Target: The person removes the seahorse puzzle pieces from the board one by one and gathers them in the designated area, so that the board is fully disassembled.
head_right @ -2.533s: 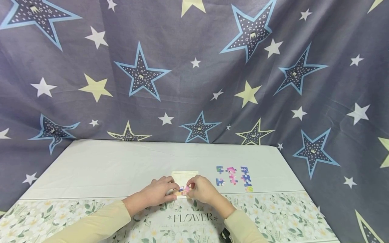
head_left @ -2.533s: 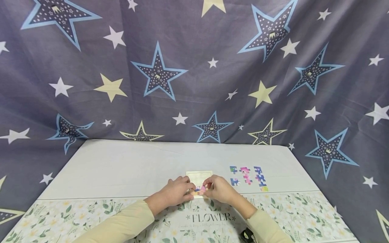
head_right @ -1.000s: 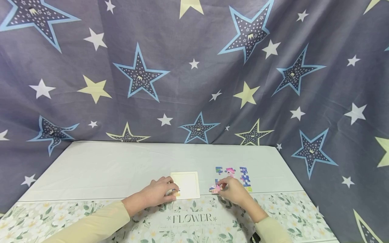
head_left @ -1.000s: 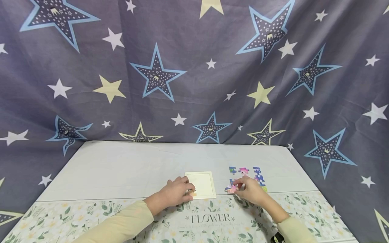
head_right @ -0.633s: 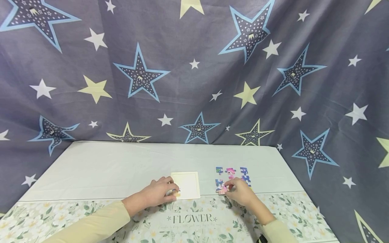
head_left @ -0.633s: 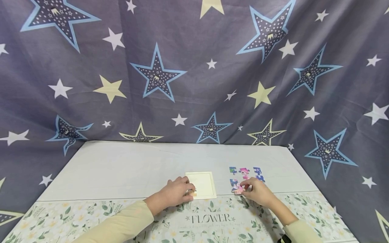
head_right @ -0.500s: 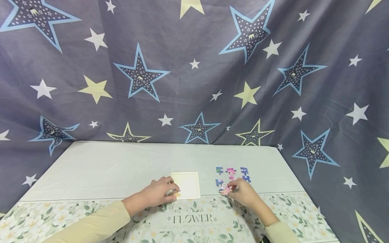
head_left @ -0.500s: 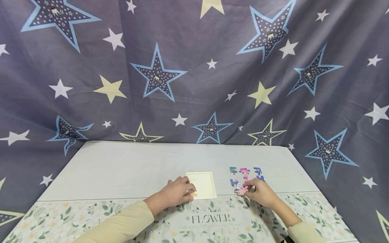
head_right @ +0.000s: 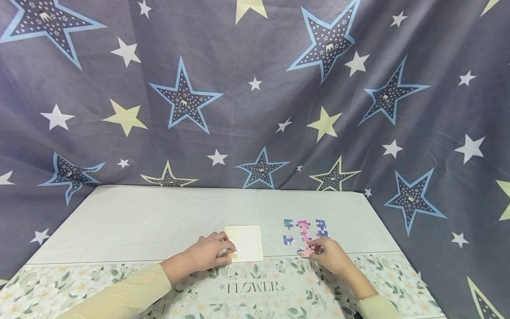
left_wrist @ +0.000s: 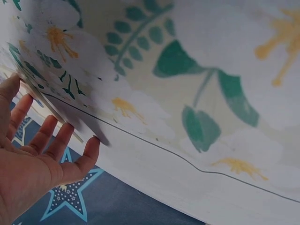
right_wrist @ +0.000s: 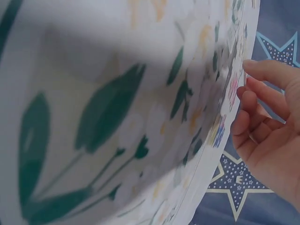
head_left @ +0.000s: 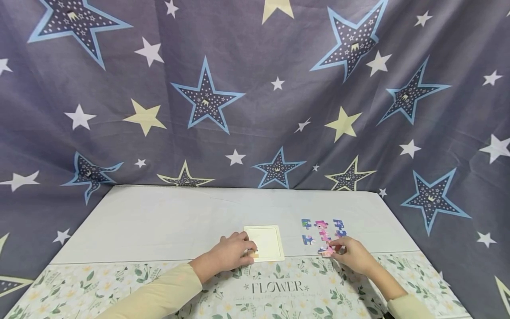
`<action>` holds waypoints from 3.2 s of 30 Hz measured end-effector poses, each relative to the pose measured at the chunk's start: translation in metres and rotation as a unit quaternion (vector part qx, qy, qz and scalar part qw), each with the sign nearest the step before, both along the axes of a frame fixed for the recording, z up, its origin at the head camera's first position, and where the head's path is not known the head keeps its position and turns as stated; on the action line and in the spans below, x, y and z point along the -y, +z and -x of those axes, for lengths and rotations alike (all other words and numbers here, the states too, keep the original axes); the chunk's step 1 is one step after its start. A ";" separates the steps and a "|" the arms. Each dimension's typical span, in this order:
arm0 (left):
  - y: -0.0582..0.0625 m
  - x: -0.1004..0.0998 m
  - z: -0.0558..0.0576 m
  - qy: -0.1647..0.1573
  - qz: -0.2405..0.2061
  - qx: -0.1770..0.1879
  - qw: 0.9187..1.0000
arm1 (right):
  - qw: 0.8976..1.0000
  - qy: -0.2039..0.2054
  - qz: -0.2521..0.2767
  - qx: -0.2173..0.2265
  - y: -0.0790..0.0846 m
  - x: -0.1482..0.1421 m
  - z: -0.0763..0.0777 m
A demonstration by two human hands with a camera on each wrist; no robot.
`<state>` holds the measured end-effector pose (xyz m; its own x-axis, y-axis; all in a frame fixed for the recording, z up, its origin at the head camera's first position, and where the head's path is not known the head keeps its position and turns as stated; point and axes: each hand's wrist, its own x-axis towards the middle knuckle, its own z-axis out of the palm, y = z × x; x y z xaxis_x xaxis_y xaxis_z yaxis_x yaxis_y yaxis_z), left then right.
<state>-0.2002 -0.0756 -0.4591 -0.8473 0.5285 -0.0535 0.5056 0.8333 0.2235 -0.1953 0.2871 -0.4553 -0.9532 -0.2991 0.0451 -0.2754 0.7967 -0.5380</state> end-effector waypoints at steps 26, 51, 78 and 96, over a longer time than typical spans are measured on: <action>-0.001 0.001 0.000 0.000 -0.002 -0.001 1.000 | 0.999 -0.024 -0.030 0.023 -0.012 -0.009 0.011; -0.001 0.001 0.000 -0.001 0.000 -0.003 1.000 | 0.999 -0.014 -0.050 0.015 -0.011 -0.011 0.010; -0.002 0.002 0.000 -0.002 -0.010 0.000 1.000 | 0.999 0.008 -0.034 -0.005 -0.002 -0.006 0.011; -0.001 0.003 -0.002 -0.003 -0.019 0.009 1.000 | 0.998 0.050 0.030 -0.027 0.005 0.039 0.017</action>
<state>-0.1983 -0.0784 -0.4601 -0.8433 0.5352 -0.0495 0.5058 0.8212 0.2642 -0.2120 0.2484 -0.4502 -0.9140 -0.3885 0.1172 -0.3829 0.7302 -0.5659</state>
